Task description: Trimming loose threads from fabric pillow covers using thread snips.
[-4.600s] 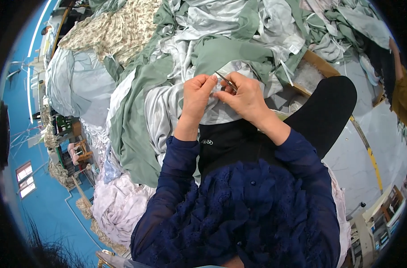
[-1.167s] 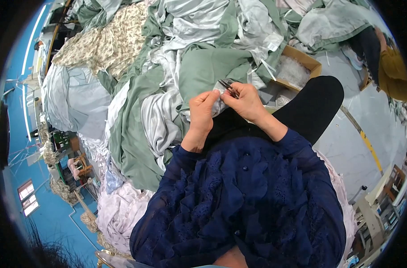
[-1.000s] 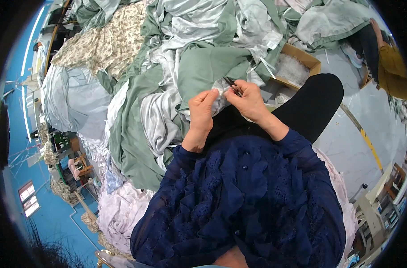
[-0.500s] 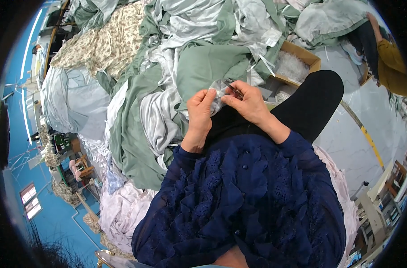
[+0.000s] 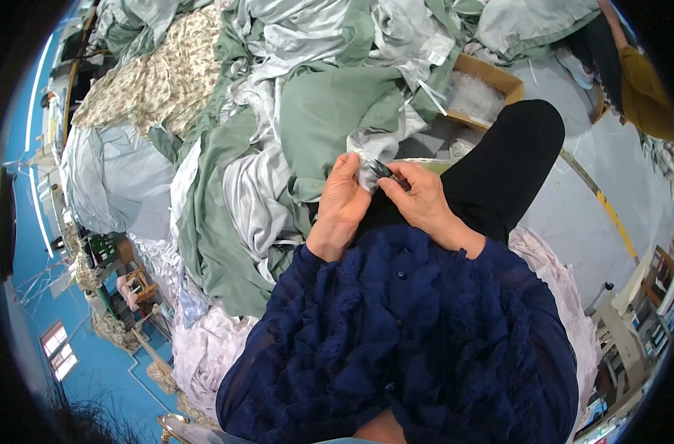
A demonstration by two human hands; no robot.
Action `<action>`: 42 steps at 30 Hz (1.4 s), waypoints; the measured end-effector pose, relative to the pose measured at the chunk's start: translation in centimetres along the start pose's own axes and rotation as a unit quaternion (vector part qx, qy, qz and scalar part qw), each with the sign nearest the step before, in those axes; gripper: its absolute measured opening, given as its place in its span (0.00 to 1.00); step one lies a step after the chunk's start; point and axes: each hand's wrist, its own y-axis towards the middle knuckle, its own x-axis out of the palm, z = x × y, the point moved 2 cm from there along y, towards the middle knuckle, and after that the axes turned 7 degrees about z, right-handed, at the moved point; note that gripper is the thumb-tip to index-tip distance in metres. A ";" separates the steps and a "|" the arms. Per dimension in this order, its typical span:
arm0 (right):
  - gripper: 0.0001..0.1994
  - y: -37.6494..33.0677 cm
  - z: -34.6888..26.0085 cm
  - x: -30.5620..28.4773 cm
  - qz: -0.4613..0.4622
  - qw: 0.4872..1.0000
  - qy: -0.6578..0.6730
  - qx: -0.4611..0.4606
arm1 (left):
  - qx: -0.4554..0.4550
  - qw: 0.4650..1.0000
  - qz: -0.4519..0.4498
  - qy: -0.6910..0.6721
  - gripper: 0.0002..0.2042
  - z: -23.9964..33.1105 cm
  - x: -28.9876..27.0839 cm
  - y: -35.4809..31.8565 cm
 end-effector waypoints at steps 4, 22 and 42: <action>0.10 -0.6 1.0 -0.4 0.020 0.998 0.004 0.061 | -0.027 0.999 0.004 -0.026 0.05 -1.7 0.3 0.6; 0.09 -0.9 2.5 -1.4 0.041 0.997 -0.040 0.052 | -0.055 0.997 0.047 0.004 0.04 -3.3 0.7 1.5; 0.10 -0.9 2.5 -1.1 0.058 0.996 -0.068 0.005 | -0.068 0.995 0.068 0.021 0.05 -3.8 0.1 1.9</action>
